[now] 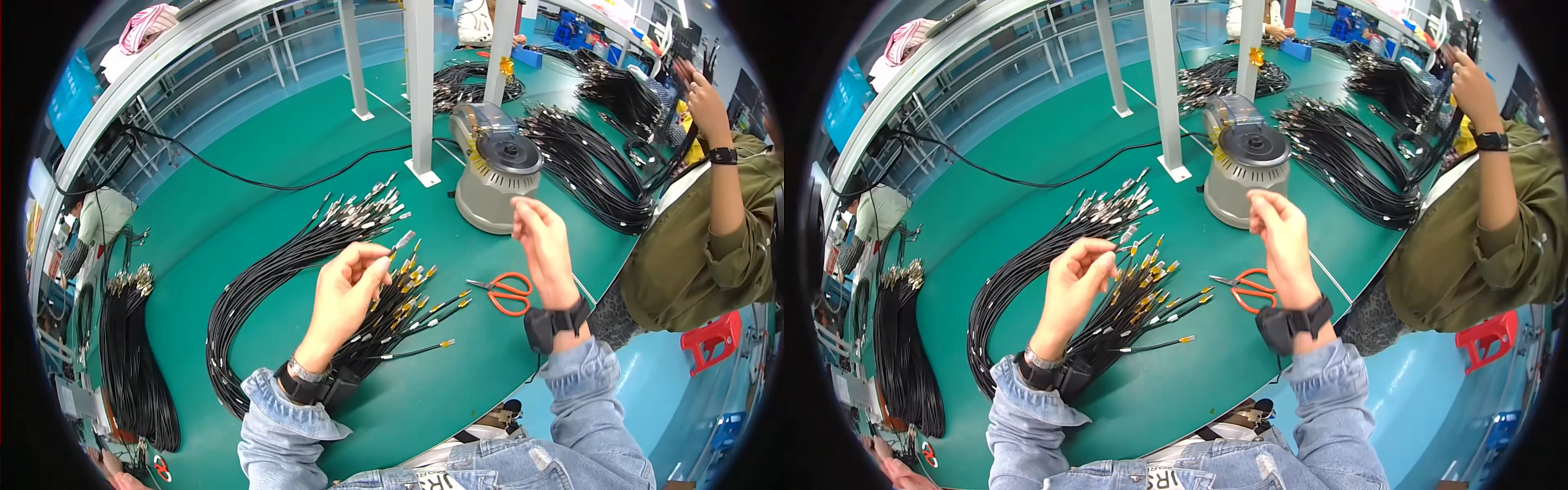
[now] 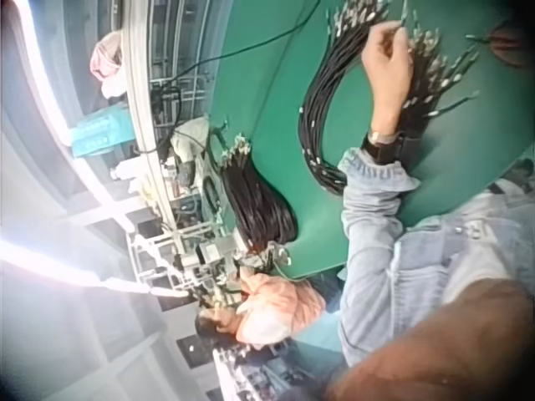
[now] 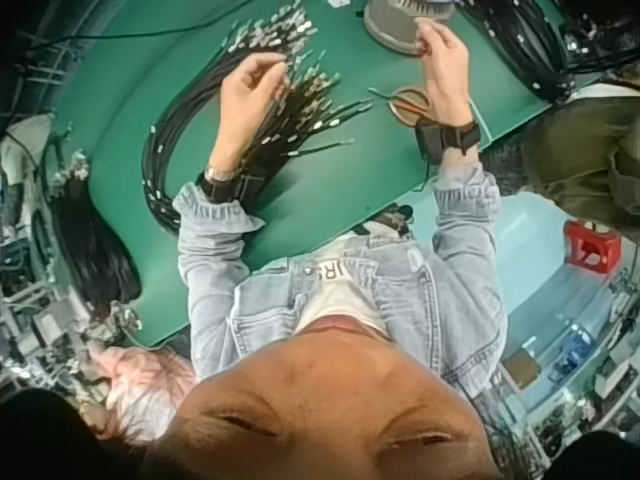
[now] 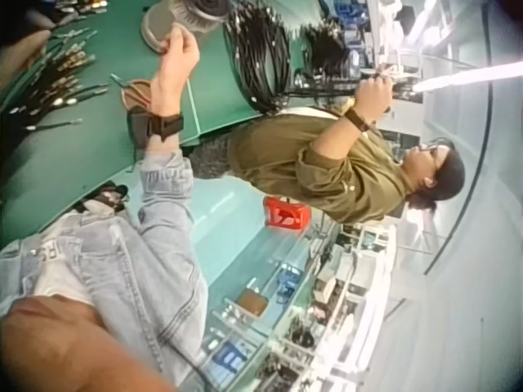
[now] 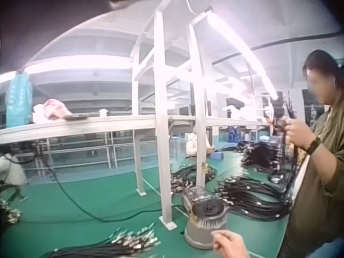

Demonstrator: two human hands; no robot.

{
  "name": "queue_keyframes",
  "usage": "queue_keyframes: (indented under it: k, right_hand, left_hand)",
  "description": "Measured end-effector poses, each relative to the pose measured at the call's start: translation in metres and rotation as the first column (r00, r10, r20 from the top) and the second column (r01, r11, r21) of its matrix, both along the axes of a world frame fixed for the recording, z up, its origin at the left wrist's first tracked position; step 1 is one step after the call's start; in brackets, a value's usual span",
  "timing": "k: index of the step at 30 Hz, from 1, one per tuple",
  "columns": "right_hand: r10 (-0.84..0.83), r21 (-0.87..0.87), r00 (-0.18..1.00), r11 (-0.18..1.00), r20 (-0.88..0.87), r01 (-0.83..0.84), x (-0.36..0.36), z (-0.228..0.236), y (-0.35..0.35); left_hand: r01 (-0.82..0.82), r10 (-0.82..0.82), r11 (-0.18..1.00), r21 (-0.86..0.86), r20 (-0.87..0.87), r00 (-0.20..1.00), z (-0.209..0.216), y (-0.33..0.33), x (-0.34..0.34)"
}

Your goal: Organize and prepare electronic cable bundles for assembly at a production workbench.

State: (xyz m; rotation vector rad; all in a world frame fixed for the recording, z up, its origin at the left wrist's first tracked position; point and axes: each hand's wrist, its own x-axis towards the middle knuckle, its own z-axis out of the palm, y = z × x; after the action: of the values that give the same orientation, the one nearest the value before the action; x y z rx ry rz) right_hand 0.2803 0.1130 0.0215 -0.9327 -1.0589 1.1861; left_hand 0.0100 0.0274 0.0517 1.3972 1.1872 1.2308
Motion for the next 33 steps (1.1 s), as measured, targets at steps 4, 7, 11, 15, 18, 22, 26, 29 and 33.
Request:
queue_keyframes:
  k: [4, 7, 11, 15, 18, 22, 26, 29, 33]
  right_hand:
    - [0.035, -0.096, 0.960, 0.993, -0.277, -0.064, -0.023, -0.002, 0.039]
    - [0.026, -0.137, 0.940, 0.988, -0.340, -0.077, -0.047, 0.000, 0.055]
    - [-0.055, -0.182, 0.934, 0.983, -0.352, -0.010, -0.067, 0.001, 0.068]
    - [-0.117, -0.189, 0.919, 0.981, -0.377, 0.048, -0.081, -0.003, 0.080]
    - [-0.127, -0.193, 0.902, 0.980, -0.414, 0.050, -0.082, -0.007, 0.085]
    - [-0.067, -0.212, 0.844, 0.976, -0.532, -0.056, -0.083, -0.002, 0.075]
    - [0.147, -0.110, 0.845, 0.966, -0.515, -0.236, -0.083, 0.016, 0.029]
    - [0.337, 0.028, 0.918, 0.941, -0.207, -0.338, -0.092, 0.019, -0.030]
    - [0.465, -0.032, 0.885, 0.885, -0.015, -0.465, -0.085, 0.011, -0.090]
  left_hand:
    - [-0.128, 0.162, 0.972, 0.198, -0.166, 0.973, -0.004, -0.010, 0.002]
    - [-0.194, 0.269, 0.913, 0.358, -0.173, 0.947, -0.005, -0.011, 0.001]
    - [-0.196, 0.266, 0.919, 0.343, -0.172, 0.948, -0.004, -0.016, 0.000]
    - [-0.204, 0.317, 0.874, 0.441, -0.199, 0.927, -0.008, -0.012, -0.006]
    - [-0.185, 0.303, 0.875, 0.447, -0.210, 0.929, -0.001, -0.011, -0.009]
    - [-0.153, 0.276, 0.878, 0.453, -0.219, 0.936, -0.001, -0.008, -0.010]
    - [-0.118, 0.308, 0.857, 0.502, -0.315, 0.898, -0.007, -0.007, -0.012]
    - [-0.061, 0.366, 0.812, 0.581, -0.424, 0.829, -0.015, -0.014, -0.017]
    - [0.072, 0.429, 0.725, 0.685, -0.532, 0.730, -0.025, -0.028, -0.015]
